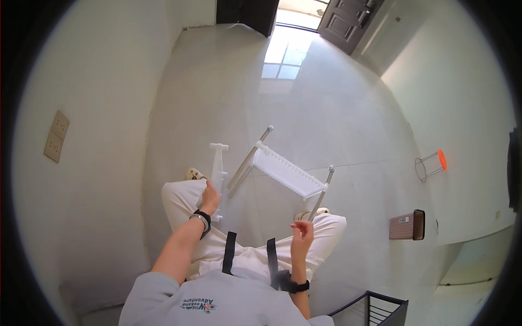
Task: Assembling or disassembling a white plastic and metal shelving unit or cart.
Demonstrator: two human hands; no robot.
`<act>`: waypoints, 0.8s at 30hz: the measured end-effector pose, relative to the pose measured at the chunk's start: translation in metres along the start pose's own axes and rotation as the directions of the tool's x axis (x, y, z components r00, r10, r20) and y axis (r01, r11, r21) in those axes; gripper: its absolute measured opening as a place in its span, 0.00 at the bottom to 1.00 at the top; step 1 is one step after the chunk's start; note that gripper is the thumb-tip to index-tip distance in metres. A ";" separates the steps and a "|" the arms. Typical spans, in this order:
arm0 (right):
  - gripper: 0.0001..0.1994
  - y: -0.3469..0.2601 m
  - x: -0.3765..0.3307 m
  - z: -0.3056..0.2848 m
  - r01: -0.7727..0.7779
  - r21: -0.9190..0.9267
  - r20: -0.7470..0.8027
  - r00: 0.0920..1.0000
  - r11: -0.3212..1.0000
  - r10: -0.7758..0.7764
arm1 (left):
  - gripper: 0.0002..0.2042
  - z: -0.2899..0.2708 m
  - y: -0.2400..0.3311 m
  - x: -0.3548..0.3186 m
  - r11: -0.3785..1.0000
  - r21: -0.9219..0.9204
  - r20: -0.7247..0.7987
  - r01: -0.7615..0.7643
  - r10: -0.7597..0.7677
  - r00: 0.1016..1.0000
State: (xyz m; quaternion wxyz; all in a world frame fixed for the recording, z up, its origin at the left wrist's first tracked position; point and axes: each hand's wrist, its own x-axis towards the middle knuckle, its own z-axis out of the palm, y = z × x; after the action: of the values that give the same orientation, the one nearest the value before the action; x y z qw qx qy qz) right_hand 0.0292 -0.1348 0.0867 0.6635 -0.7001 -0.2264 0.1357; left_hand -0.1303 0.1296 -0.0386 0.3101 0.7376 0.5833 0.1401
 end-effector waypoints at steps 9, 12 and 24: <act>0.06 0.010 -0.020 -0.096 -0.106 -0.150 -0.321 0.946 0.983 0.053 | 0.18 -0.062 0.051 0.043 0.993 -0.047 -0.268 -0.108 0.092 0.959; 0.06 0.008 -0.020 -0.101 -0.176 -0.145 -0.358 0.927 0.974 0.114 | 0.17 -0.083 0.072 0.035 0.957 -0.097 -0.324 -0.274 0.230 0.918; 0.20 -0.077 0.048 -0.072 -0.171 0.383 0.181 0.978 0.908 0.107 | 0.08 -0.196 0.174 -0.063 0.410 -0.006 -0.125 -0.912 0.905 0.407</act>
State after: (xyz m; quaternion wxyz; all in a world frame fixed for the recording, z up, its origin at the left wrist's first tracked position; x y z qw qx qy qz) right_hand 0.0954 -0.1721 0.1743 0.7603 -0.5527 -0.1948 0.2801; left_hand -0.1248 0.1057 0.2294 0.1813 0.9157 0.0996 0.3445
